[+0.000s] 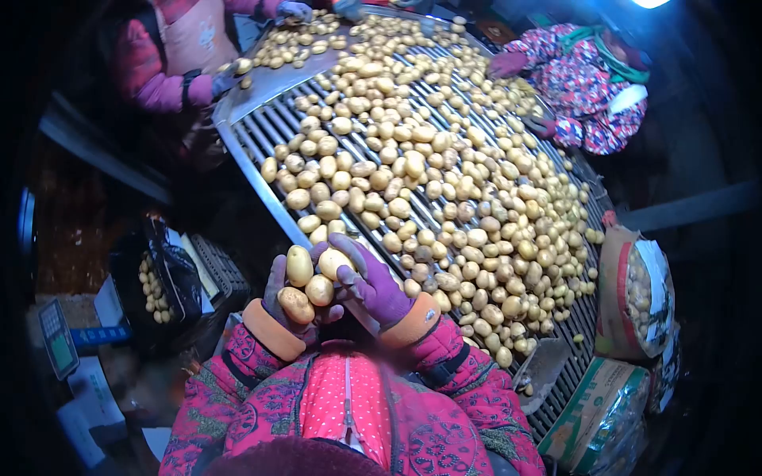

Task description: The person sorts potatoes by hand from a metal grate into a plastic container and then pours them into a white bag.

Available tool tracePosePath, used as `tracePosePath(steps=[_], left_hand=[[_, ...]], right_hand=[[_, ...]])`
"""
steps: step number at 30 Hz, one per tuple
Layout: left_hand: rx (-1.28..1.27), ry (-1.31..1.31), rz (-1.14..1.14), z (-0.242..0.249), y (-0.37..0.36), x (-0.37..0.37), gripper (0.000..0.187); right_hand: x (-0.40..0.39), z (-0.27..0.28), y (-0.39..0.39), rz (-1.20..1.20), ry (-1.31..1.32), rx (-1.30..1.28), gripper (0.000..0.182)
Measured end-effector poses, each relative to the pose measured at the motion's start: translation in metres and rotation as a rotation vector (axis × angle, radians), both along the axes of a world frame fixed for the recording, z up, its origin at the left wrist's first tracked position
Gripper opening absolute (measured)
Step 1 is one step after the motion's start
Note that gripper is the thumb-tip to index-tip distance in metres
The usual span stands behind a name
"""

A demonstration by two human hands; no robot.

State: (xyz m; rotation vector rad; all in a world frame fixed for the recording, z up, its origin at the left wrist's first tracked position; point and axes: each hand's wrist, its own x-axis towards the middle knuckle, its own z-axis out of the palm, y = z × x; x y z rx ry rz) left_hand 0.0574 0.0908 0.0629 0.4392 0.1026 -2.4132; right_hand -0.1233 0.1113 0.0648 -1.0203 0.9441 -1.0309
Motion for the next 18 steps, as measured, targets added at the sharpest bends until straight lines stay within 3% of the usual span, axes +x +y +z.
tracePosePath(steps=[2, 3, 6, 10, 12, 16, 18], left_hand=[[-0.016, 0.097, -0.065, -0.032, -0.003, 0.020, 0.075], [-0.049, 0.141, -0.030, -0.041, 0.001, 0.029, 0.075], [0.003, 0.344, 0.118, -0.061, 0.012, 0.061, 0.074], [-0.116, 0.417, 0.432, -0.066, 0.018, 0.123, 0.066], [-0.073, 0.154, 0.656, -0.064, 0.025, 0.170, 0.063], [-0.042, -0.257, 1.078, -0.099, 0.035, 0.298, 0.052], [-0.014, -0.659, 1.016, -0.137, 0.031, 0.378, 0.049]], right_hand=[[0.008, 0.002, -0.007, 0.029, 0.144, -0.091, 0.056], [0.017, 0.021, -0.005, -0.004, 0.068, 0.052, 0.053], [0.011, -0.017, -0.015, -0.050, 0.151, -0.090, 0.052], [-0.018, -0.037, -0.009, -0.111, 0.021, -0.005, 0.063], [-0.039, -0.056, 0.004, -0.183, 0.036, 0.060, 0.070], [-0.067, -0.066, 0.019, -0.316, 0.058, 0.205, 0.061], [-0.085, -0.052, 0.024, -0.478, 0.115, 0.282, 0.050]])
